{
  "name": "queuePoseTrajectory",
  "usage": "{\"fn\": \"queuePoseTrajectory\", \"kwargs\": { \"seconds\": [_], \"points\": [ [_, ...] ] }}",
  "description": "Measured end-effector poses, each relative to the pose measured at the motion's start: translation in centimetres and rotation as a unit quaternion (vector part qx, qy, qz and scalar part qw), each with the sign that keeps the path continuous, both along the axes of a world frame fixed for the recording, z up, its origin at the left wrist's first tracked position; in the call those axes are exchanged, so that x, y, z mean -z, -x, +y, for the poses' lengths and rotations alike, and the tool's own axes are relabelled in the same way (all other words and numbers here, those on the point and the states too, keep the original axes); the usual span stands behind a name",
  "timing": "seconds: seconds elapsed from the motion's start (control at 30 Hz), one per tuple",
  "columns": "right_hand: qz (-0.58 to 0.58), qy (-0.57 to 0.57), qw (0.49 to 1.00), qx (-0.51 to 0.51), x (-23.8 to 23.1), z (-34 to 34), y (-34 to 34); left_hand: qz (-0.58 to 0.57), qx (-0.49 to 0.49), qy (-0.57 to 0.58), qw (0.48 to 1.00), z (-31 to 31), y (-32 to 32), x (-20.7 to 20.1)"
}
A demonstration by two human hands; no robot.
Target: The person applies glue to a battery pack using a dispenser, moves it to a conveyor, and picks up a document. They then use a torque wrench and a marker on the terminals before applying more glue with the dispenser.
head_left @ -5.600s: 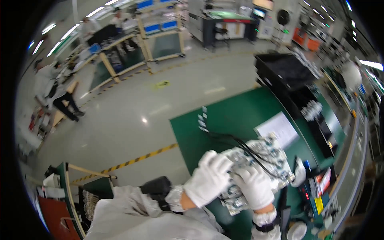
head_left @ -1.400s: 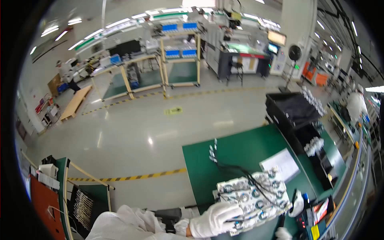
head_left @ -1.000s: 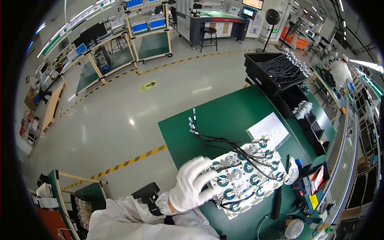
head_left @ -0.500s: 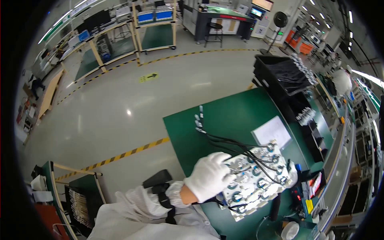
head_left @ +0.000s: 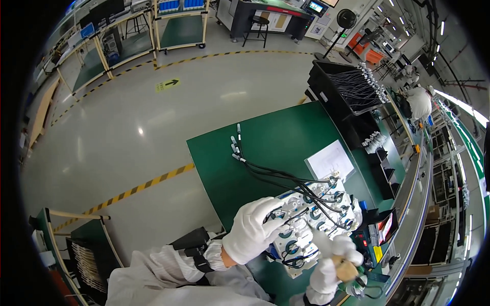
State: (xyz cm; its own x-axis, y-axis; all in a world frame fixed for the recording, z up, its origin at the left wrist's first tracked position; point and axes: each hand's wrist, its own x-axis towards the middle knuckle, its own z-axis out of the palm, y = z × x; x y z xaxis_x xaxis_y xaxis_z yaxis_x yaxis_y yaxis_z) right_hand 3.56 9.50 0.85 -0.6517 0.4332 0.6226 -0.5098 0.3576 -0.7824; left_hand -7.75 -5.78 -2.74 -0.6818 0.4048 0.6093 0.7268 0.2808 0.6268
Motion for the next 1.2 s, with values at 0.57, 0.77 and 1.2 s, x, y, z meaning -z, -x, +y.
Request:
{"fn": "queuePoseTrajectory", "kwargs": {
  "seconds": [0.57,0.77,1.2],
  "points": [
    [-0.085,-0.066,0.994,-0.035,1.7,-0.9,2.4,-0.012,0.01,-0.016,1.0,-0.3,0.0,0.8],
    [-0.097,-0.109,0.987,-0.062,0.9,-1.1,2.6,-0.012,0.01,-0.019,1.0,-0.2,0.0,1.2],
    [-0.078,-0.088,0.991,-0.063,1.3,-1.2,2.5,-0.001,0.006,0.0,1.0,-0.3,-0.1,0.9]
  ]
}}
